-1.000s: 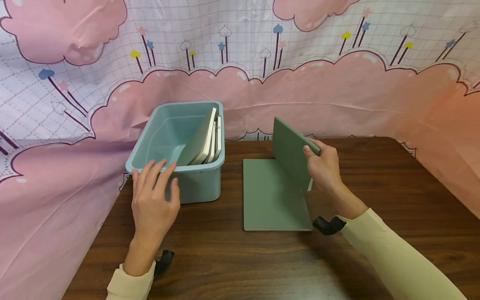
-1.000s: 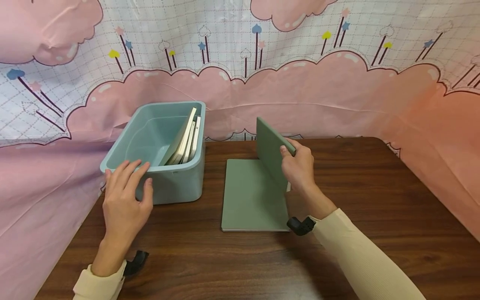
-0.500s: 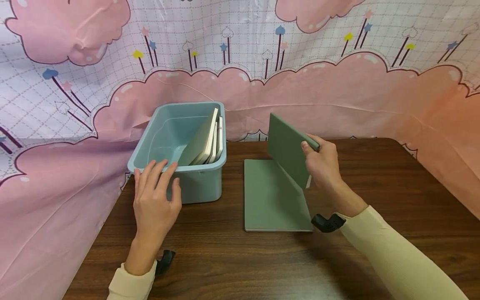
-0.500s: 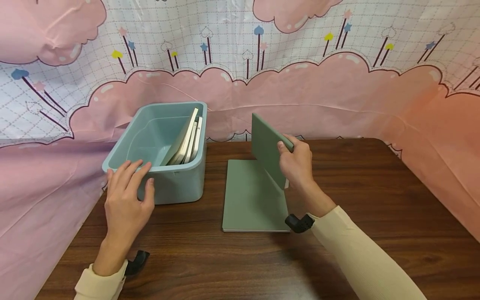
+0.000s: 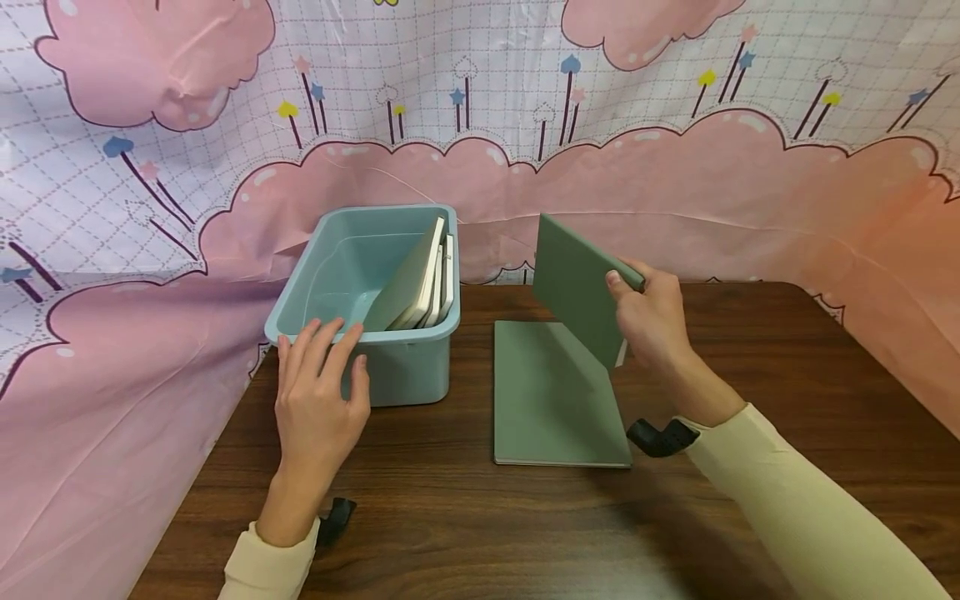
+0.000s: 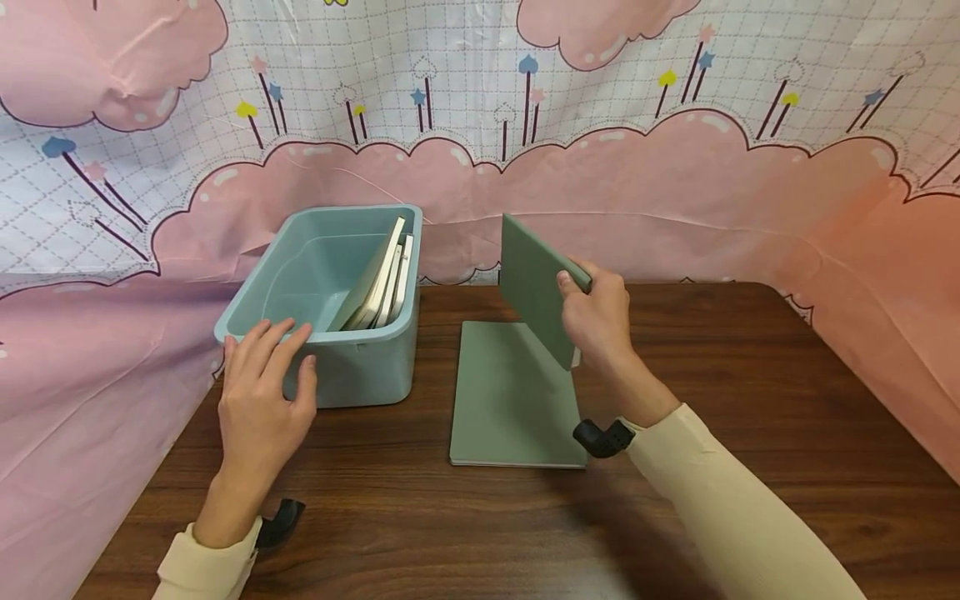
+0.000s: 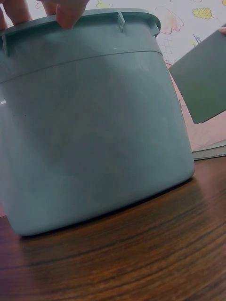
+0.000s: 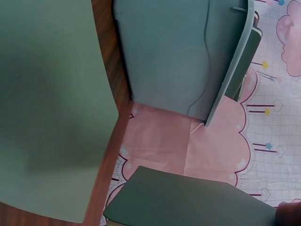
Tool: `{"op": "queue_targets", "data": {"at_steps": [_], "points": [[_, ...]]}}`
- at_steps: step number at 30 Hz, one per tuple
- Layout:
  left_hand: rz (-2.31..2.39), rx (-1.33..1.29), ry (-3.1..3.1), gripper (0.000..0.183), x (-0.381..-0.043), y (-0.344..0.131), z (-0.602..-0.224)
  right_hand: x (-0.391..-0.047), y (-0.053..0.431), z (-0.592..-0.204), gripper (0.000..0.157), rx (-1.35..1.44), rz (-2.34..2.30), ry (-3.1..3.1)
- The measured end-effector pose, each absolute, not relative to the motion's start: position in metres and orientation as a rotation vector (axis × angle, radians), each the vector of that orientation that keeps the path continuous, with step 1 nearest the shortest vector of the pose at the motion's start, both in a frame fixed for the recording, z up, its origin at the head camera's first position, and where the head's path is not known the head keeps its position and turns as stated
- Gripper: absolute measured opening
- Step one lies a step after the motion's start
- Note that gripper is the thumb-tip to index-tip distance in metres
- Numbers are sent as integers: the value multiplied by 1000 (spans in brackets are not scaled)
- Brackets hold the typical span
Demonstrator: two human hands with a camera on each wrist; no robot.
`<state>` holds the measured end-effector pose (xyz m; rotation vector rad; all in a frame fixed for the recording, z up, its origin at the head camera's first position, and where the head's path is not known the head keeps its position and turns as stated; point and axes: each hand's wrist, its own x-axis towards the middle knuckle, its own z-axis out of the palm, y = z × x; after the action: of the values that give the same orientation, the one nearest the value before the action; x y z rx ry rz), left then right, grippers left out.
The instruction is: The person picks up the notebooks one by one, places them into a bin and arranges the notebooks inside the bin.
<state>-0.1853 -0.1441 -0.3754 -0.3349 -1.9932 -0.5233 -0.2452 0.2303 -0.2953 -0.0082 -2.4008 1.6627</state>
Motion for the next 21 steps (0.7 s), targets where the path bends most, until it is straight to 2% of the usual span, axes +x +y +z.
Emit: {"op": "queue_targets", "data": {"at_steps": [21], "points": [[-526,-351,-1989,33,-181,-148,-373,-244,217,-250,43,70,1604,-2325]]}}
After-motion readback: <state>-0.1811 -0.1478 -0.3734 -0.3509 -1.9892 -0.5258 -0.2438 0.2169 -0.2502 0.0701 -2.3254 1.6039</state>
